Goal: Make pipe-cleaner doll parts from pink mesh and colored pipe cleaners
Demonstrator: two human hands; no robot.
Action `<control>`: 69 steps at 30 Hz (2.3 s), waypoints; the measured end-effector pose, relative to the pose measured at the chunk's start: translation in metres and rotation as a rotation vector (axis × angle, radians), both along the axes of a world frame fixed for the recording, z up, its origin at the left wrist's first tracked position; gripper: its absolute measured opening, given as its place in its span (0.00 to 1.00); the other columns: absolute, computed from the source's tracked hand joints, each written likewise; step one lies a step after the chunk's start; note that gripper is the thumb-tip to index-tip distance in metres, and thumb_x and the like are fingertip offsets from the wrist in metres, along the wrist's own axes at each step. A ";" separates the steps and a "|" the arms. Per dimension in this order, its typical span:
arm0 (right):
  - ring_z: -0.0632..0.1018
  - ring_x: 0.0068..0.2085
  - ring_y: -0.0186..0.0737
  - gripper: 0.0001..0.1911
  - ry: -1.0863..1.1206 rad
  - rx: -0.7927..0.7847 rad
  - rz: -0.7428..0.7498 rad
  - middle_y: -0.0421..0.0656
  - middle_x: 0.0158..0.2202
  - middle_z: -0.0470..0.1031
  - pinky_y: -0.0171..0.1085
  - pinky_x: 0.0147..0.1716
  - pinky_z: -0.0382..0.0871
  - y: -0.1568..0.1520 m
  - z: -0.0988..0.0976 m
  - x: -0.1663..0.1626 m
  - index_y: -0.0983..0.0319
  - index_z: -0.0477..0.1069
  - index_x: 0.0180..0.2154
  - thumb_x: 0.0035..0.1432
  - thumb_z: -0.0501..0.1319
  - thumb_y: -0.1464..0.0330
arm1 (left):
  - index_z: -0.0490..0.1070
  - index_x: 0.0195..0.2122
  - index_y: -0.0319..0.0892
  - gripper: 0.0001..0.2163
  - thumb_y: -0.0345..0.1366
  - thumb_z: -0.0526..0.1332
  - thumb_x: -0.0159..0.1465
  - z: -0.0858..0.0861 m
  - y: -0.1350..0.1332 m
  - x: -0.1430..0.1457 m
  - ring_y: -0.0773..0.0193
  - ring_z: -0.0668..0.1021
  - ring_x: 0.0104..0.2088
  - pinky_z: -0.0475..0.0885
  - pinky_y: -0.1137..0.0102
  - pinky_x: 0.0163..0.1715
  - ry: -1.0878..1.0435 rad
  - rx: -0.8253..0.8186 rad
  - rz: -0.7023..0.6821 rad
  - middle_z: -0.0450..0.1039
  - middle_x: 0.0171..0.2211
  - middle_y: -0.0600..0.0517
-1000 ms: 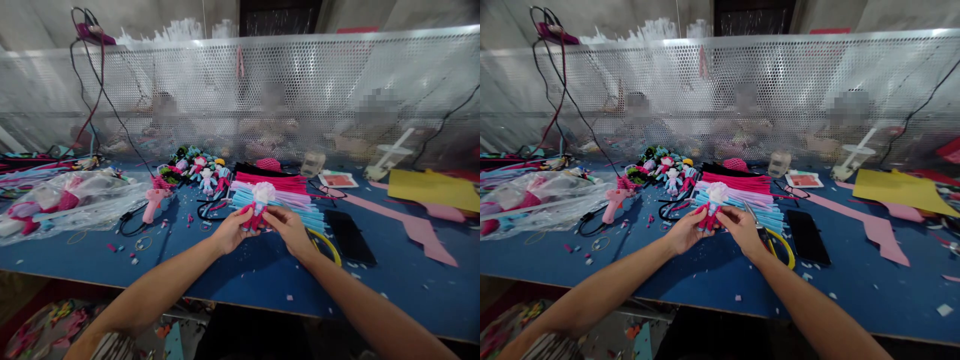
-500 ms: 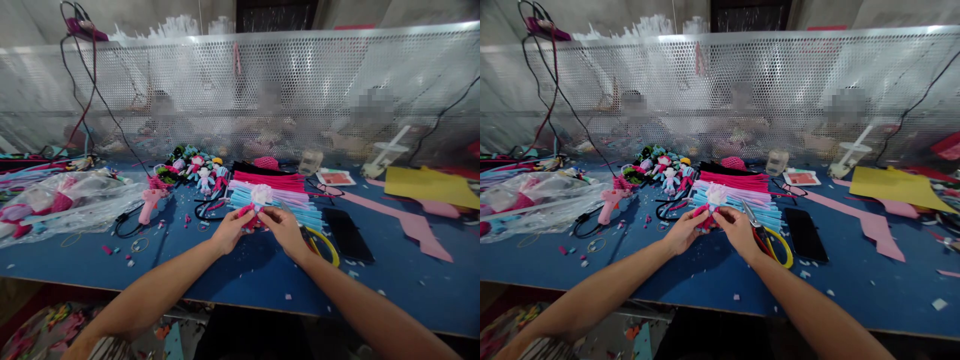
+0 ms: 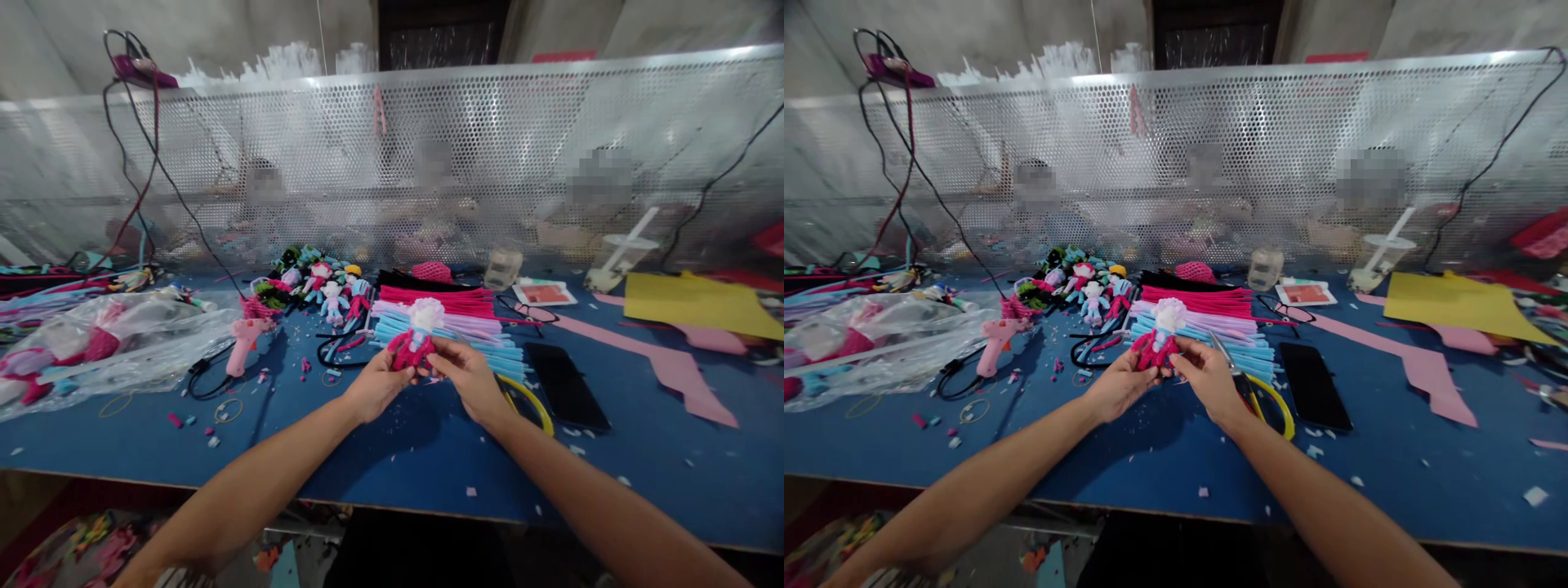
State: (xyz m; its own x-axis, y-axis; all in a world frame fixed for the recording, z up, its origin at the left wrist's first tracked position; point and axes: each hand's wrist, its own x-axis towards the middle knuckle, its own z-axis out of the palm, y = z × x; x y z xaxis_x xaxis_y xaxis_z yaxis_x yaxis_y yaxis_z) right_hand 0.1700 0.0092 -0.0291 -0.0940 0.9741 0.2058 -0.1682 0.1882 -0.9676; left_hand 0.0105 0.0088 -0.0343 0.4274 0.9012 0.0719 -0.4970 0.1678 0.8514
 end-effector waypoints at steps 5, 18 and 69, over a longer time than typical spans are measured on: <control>0.68 0.24 0.31 0.18 0.062 -0.004 -0.035 0.40 0.32 0.75 0.34 0.25 0.61 0.003 0.004 0.004 0.59 0.74 0.44 0.50 0.65 0.63 | 0.71 0.45 0.44 0.19 0.24 0.65 0.52 0.001 0.001 -0.002 0.67 0.77 0.36 0.67 0.74 0.39 0.029 -0.027 -0.056 0.76 0.35 0.48; 0.68 0.23 0.30 0.14 -0.064 0.086 -0.079 0.39 0.33 0.73 0.33 0.23 0.62 0.001 0.003 0.004 0.59 0.73 0.40 0.50 0.65 0.62 | 0.74 0.38 0.42 0.10 0.28 0.66 0.53 -0.002 0.001 -0.003 0.66 0.76 0.31 0.66 0.73 0.35 0.106 -0.020 -0.051 0.75 0.29 0.49; 0.76 0.39 0.42 0.17 -1.014 0.685 0.358 0.45 0.40 0.75 0.41 0.39 0.69 -0.022 -0.017 -0.007 0.55 0.72 0.46 0.62 0.49 0.72 | 0.62 0.29 0.42 0.15 0.13 0.48 0.58 0.051 -0.137 -0.312 0.76 0.70 0.23 0.68 0.83 0.21 -0.298 -0.112 1.563 0.69 0.22 0.60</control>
State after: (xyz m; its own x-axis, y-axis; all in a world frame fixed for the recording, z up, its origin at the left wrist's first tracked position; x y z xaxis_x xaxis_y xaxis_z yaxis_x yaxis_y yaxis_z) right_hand 0.1632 -0.0127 -0.0461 -0.7376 0.5855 0.3363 0.4419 0.7952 -0.4152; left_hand -0.3018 -0.1283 0.0166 -0.8976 0.4260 -0.1131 -0.3709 -0.5916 0.7159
